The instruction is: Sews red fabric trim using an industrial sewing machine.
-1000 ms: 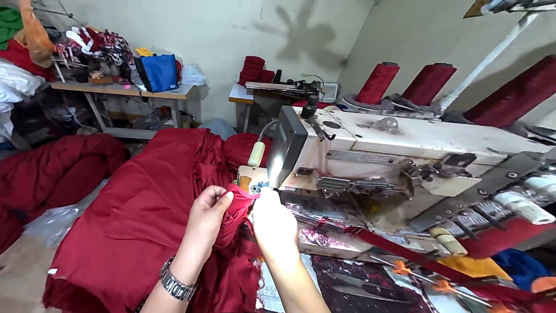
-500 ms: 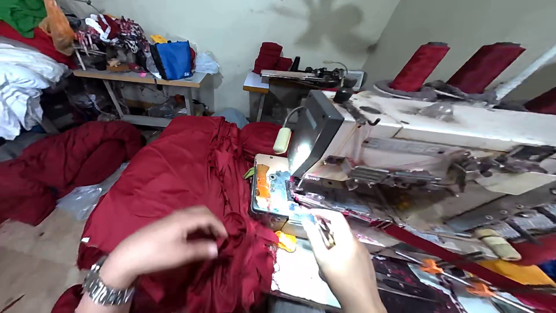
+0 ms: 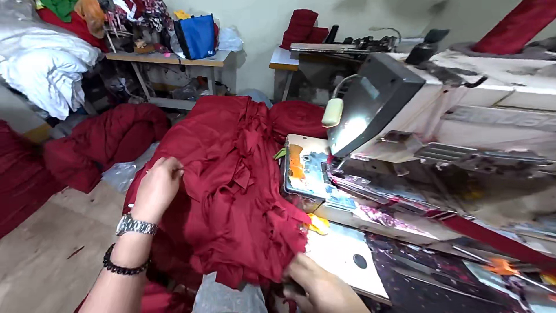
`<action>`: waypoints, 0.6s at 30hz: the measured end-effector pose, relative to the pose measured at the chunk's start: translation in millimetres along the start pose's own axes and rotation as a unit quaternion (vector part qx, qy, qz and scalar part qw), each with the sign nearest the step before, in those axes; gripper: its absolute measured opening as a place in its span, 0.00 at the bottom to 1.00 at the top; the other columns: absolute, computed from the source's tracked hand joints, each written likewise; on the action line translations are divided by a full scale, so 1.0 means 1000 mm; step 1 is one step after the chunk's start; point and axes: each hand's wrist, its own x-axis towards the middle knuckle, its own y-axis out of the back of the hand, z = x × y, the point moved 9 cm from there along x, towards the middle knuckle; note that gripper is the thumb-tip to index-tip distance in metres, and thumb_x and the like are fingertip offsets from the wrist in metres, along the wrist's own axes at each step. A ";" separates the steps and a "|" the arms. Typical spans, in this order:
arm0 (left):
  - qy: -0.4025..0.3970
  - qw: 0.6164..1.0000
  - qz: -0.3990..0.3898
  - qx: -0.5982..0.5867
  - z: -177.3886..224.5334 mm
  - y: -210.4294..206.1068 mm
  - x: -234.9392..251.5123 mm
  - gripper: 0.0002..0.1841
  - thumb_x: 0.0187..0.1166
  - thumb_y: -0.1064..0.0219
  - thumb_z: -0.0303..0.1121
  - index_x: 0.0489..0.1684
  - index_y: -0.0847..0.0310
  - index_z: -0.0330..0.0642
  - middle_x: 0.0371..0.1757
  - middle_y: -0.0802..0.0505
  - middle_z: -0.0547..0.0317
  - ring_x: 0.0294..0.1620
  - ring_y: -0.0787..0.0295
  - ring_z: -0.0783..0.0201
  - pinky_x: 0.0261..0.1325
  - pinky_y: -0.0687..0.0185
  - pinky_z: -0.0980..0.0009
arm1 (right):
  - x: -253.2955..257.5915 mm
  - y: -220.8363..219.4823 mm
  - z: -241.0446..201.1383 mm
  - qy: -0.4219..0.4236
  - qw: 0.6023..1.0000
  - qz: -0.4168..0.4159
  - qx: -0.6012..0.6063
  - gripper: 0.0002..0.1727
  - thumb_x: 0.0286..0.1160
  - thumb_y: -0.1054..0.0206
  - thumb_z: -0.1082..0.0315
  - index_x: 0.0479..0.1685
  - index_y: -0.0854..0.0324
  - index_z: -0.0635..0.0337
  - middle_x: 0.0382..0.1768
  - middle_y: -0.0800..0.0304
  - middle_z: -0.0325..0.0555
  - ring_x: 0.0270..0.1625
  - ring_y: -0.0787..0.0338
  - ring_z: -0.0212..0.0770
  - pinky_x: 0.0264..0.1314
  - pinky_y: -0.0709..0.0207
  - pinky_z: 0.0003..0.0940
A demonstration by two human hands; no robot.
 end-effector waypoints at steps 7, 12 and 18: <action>-0.086 0.994 -0.014 -0.069 0.053 -0.010 -0.029 0.10 0.82 0.32 0.37 0.51 0.11 0.42 0.52 0.07 0.51 0.54 0.09 0.51 0.58 0.15 0.42 | 0.011 0.035 -0.023 0.054 0.981 0.184 0.018 0.10 0.73 0.33 0.72 0.49 0.09 0.59 0.43 0.08 0.49 0.41 0.07 0.43 0.40 0.11 0.41; -0.059 0.990 -0.122 -0.046 0.046 -0.051 -0.038 0.10 0.80 0.30 0.37 0.48 0.10 0.42 0.49 0.07 0.50 0.52 0.09 0.50 0.58 0.15 0.44 | 0.044 0.027 -0.049 0.068 0.980 0.169 -0.076 0.19 0.67 0.27 0.66 0.59 0.10 0.52 0.55 0.09 0.49 0.39 0.05 0.45 0.29 0.12 0.43; 0.023 0.975 -0.124 -0.183 -0.016 -0.021 -0.044 0.09 0.83 0.33 0.36 0.47 0.12 0.41 0.44 0.08 0.53 0.47 0.10 0.58 0.56 0.15 0.50 | 0.003 0.014 0.002 -0.043 0.992 -0.089 -0.079 0.13 0.78 0.32 0.66 0.47 0.11 0.70 0.56 0.10 0.68 0.56 0.08 0.67 0.53 0.16 0.64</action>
